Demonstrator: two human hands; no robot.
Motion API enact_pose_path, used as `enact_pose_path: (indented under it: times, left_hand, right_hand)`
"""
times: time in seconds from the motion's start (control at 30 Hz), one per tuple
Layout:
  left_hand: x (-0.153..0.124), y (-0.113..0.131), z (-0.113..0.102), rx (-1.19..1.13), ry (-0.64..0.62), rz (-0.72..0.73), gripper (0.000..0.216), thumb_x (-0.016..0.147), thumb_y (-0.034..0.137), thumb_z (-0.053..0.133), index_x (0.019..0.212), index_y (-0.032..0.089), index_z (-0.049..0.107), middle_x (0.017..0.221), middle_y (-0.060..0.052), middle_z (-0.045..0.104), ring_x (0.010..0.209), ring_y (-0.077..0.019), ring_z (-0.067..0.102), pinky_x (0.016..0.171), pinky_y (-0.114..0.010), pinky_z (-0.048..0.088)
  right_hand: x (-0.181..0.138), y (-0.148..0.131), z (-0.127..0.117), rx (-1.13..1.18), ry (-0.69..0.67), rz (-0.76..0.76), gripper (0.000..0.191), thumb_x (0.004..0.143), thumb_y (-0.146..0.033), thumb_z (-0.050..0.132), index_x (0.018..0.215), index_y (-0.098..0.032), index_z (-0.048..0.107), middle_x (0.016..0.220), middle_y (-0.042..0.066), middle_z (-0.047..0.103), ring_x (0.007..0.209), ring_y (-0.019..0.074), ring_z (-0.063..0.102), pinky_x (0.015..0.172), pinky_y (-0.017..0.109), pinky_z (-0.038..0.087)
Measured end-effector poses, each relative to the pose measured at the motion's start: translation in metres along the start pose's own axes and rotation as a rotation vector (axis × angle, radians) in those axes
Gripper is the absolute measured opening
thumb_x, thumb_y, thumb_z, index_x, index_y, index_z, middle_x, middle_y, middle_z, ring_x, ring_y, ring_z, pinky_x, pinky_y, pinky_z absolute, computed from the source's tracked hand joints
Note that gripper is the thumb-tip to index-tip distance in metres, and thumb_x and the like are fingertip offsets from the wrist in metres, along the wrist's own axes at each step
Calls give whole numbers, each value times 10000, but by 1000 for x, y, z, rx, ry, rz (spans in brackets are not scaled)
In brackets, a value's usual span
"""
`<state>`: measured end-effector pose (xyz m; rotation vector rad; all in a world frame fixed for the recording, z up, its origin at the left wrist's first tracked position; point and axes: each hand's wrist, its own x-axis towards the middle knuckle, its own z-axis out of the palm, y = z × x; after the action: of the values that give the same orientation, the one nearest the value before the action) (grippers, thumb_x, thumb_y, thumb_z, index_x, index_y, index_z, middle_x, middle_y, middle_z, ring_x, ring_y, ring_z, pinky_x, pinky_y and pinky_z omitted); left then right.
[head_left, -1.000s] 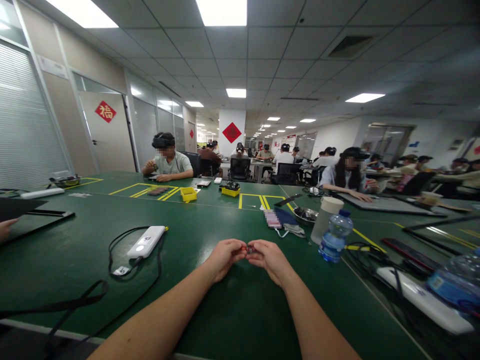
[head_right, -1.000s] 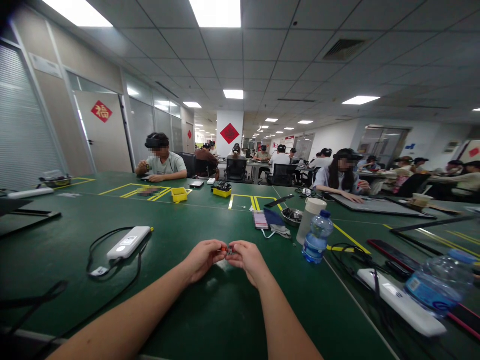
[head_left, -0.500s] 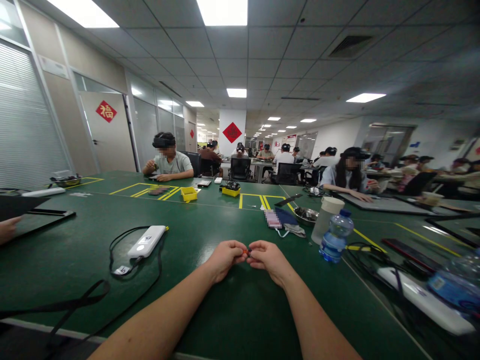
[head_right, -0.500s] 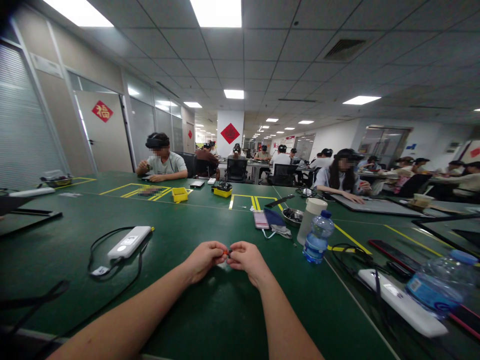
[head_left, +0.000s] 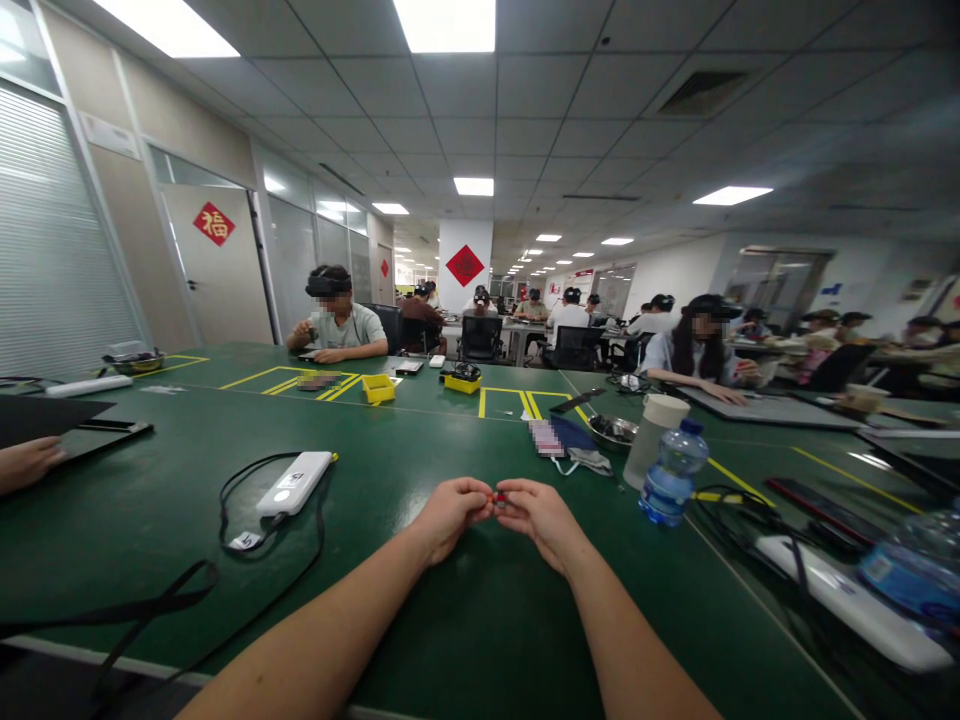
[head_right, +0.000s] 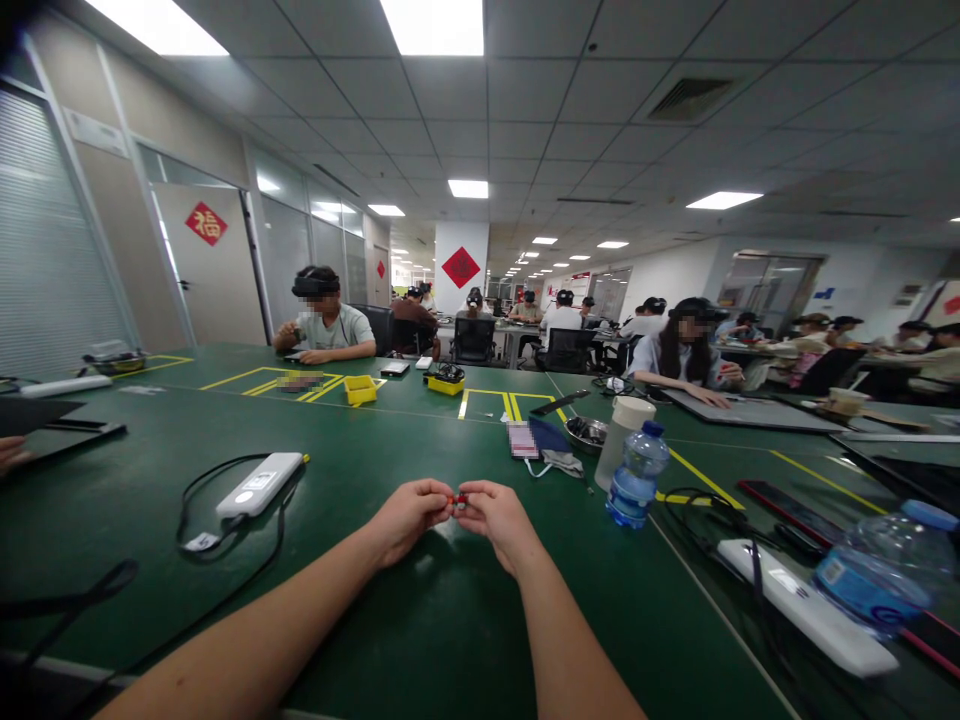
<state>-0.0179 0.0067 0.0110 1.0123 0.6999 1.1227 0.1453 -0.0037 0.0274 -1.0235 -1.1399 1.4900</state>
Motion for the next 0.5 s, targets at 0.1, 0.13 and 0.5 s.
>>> enact_pose_path:
  times: [0.1, 0.13, 0.5]
  left_hand:
    - [-1, 1, 1, 7, -8, 16, 125, 668, 99, 655, 787, 91, 619, 784, -92, 644, 666, -110, 615, 690, -217, 498]
    - [-1, 1, 1, 14, -12, 24, 129, 668, 100, 657, 791, 90, 619, 790, -94, 645, 670, -112, 615, 689, -217, 497]
    - [2, -4, -3, -6, -35, -65, 124, 658, 50, 642, 772, 91, 614, 726, -82, 643, 648, -111, 621, 683, -221, 509]
  right_hand:
    - [-1, 0, 1, -17, 3, -29, 239, 708, -164, 592, 946, -140, 600, 842, 89, 680, 752, 165, 669, 751, 341, 534]
    - [-2, 0, 1, -27, 5, -35, 245, 699, -163, 604, 944, -144, 599, 848, 85, 679, 753, 163, 670, 746, 330, 536]
    - [-1, 5, 0, -163, 10, -44, 224, 652, -186, 663, 857, -140, 586, 760, 59, 664, 649, 147, 660, 580, 250, 539]
